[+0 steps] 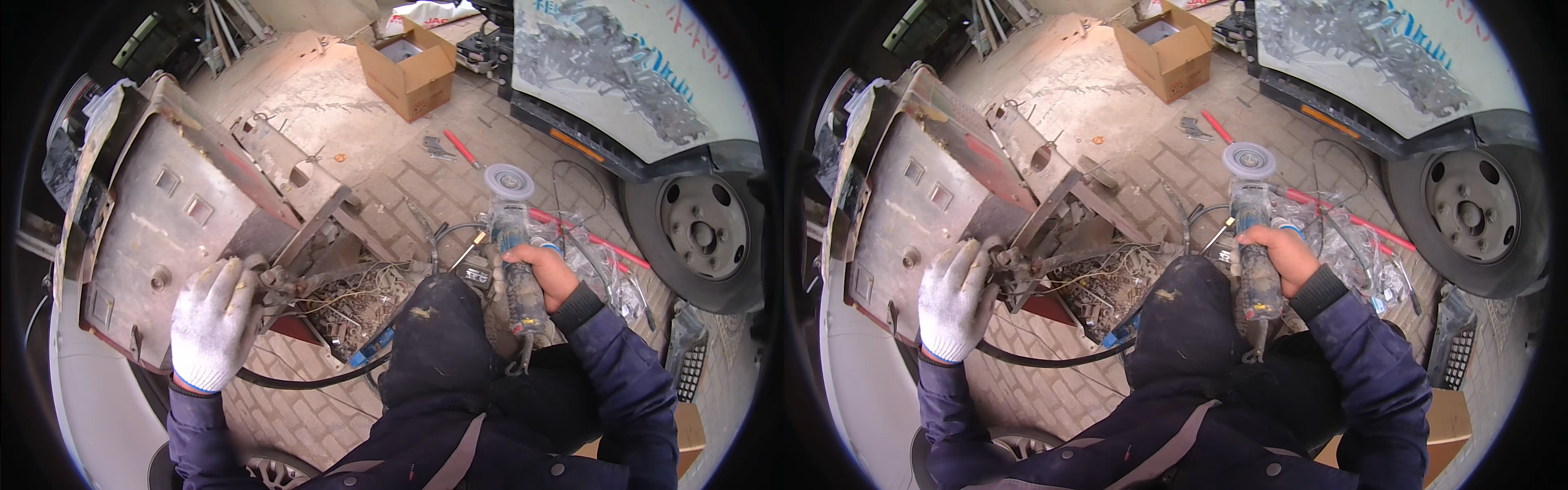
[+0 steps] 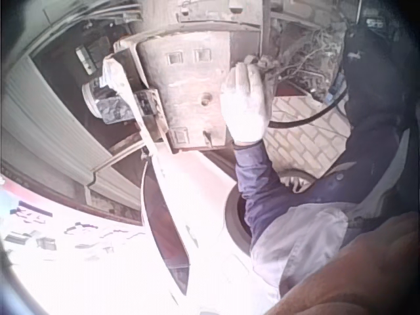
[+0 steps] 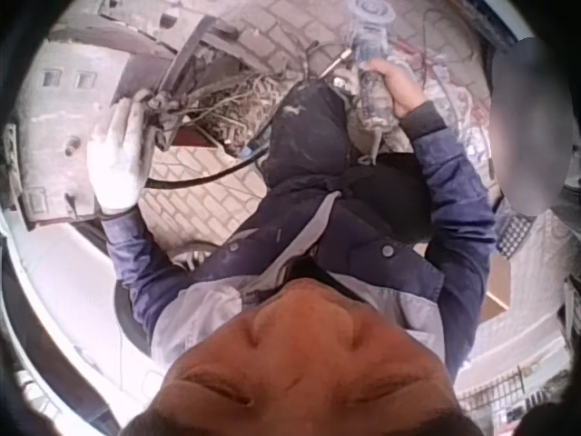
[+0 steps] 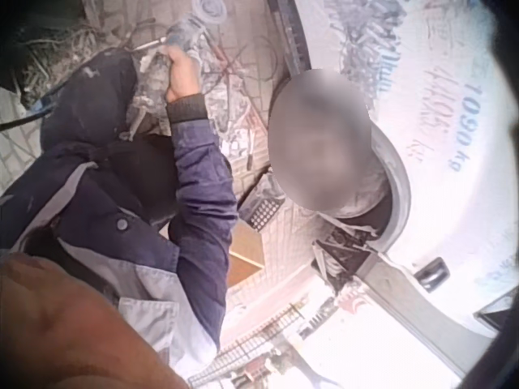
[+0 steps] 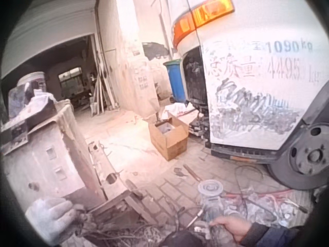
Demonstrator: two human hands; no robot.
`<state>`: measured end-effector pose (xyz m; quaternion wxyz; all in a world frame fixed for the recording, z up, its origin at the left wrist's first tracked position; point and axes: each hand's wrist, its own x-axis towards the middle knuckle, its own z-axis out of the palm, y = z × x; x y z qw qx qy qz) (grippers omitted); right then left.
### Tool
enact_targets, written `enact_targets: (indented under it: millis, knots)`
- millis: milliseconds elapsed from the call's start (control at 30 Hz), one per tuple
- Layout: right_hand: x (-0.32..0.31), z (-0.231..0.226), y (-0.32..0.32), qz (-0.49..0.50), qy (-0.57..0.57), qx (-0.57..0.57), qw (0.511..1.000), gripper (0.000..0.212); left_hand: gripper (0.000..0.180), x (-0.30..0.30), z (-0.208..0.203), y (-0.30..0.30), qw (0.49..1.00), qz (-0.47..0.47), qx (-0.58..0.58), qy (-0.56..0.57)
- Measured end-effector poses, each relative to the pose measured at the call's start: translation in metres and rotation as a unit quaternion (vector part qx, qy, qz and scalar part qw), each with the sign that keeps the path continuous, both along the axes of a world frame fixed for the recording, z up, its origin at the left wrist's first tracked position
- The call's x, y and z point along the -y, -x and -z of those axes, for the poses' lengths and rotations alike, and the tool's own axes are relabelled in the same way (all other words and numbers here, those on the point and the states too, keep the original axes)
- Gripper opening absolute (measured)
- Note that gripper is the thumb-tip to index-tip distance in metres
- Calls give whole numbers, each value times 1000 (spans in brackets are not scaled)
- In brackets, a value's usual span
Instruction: The person uses a pneumatic rivet gun to fasten a metal strip to the lower edge of a white truck's front bumper. They then use a hammer to tap the strip into place and a power sander to smooth the repaired area.
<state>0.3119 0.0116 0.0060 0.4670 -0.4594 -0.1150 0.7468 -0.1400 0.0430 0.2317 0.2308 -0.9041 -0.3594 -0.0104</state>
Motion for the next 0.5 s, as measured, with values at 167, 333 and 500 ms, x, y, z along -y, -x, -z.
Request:
enact_targets:
  millis: [167,333,500]
  knots:
    - [5,71,-25,90,90,121,985,25,62,-22,3,20,993,-5,8,-116]
    - [37,133,-45,108,132,168,971,29,58,-38,19,42,990,1,-1,-142]
    - [70,197,-55,89,191,235,949,29,50,-40,28,50,987,-21,16,-157]
